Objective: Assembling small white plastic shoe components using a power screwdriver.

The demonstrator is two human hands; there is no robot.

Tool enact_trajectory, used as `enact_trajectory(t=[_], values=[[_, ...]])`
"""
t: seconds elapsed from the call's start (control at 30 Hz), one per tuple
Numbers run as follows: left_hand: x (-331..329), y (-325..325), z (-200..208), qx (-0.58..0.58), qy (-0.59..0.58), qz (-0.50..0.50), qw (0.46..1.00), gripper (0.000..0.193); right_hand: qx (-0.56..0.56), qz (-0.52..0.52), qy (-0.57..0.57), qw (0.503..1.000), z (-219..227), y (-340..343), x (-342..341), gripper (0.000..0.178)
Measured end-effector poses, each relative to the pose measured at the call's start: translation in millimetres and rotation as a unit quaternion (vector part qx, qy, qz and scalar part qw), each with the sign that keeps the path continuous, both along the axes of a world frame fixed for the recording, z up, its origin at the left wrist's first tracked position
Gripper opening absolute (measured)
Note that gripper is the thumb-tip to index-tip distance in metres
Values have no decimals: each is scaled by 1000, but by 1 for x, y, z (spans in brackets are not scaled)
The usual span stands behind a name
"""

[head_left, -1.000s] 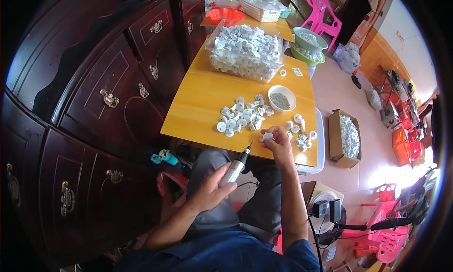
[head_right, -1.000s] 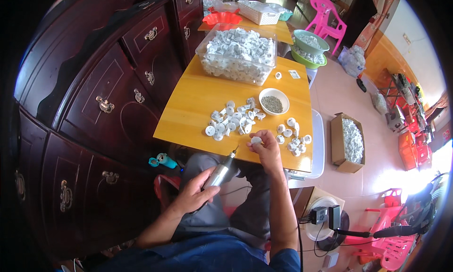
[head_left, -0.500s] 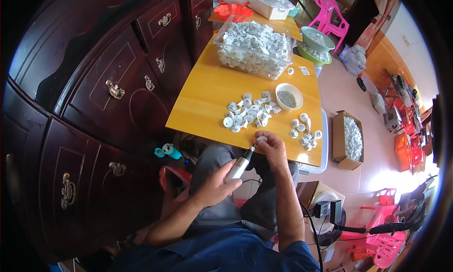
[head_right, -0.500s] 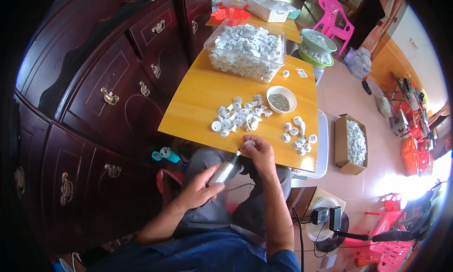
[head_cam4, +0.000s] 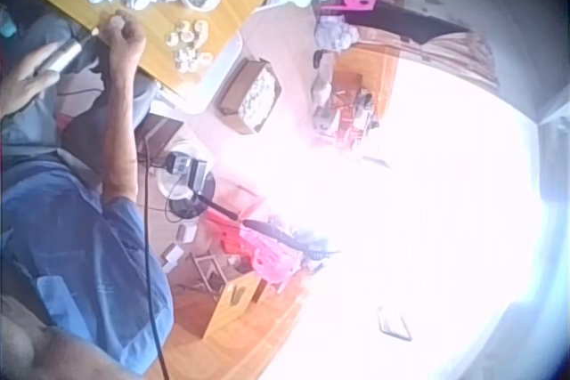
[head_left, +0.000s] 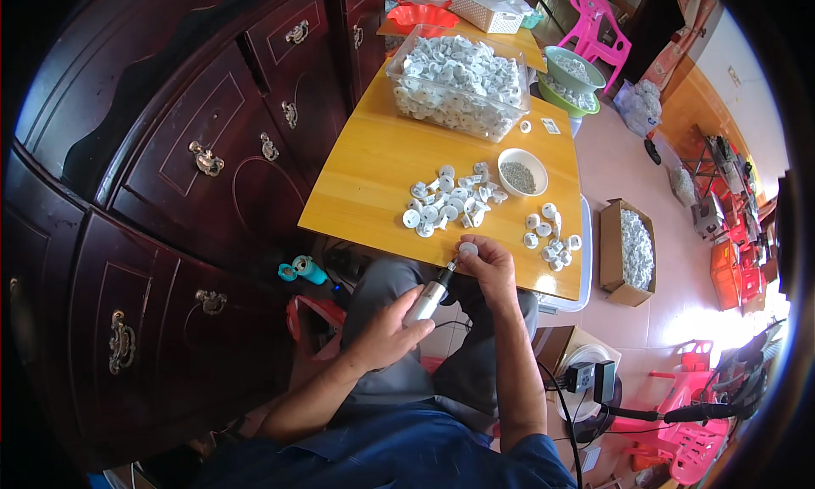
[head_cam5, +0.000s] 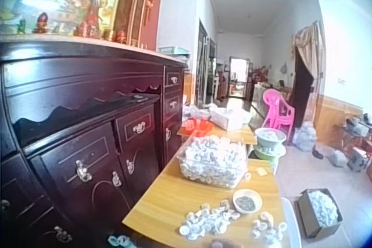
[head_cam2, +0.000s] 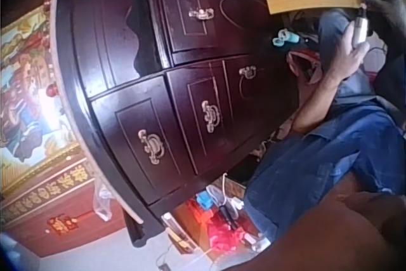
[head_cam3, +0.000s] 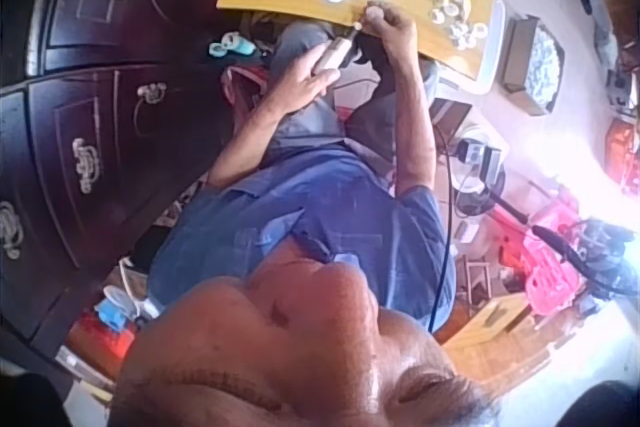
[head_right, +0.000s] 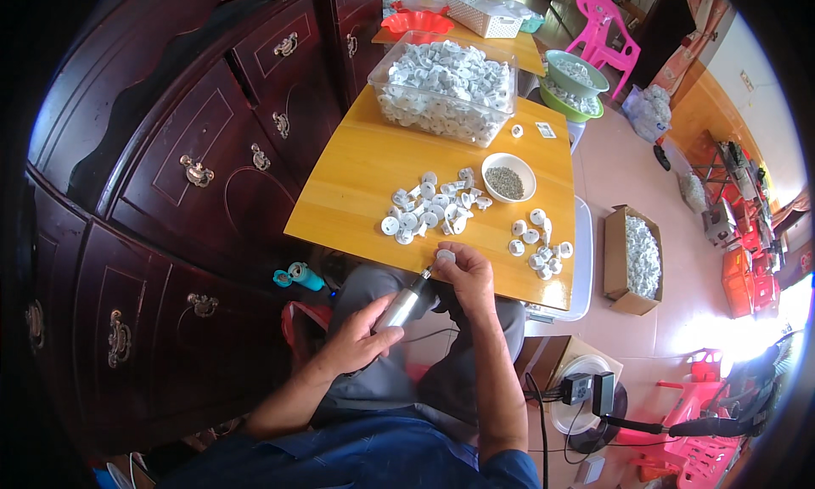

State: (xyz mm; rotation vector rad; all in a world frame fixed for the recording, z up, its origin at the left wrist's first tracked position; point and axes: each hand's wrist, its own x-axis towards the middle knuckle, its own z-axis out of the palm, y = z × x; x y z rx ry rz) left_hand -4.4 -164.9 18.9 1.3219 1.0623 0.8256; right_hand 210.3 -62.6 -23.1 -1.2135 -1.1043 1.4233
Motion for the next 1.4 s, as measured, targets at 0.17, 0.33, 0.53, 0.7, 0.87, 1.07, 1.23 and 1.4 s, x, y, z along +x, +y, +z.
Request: enact_trajectory(t=[0.17,0.33,0.53,0.7,0.87,1.07,1.23,1.4], values=[[0,0,-2,-6,-5,1,1000,58,3,-10,6,1000,4,-2,-3,26],[0,0,-5,-9,-11,2,1000,58,6,-3,19,1000,3,-3,-2,24],[-1,1,-4,-20,-7,-11,1000,58,14,0,23,1000,2,-3,-3,22],[-1,1,-8,-33,-33,-13,999,55,31,5,22,999,-7,-1,-1,17],[-1,1,-8,-66,-89,-23,994,54,36,4,41,999,-5,-4,-1,16],[0,2,-5,-79,-96,-23,992,55,44,2,46,998,-3,-7,-3,15],[1,3,-3,-79,-93,-23,992,56,46,-3,38,998,-4,-8,-4,15],[2,2,9,-118,-114,-33,986,57,45,-11,34,998,-2,-11,-1,16]])
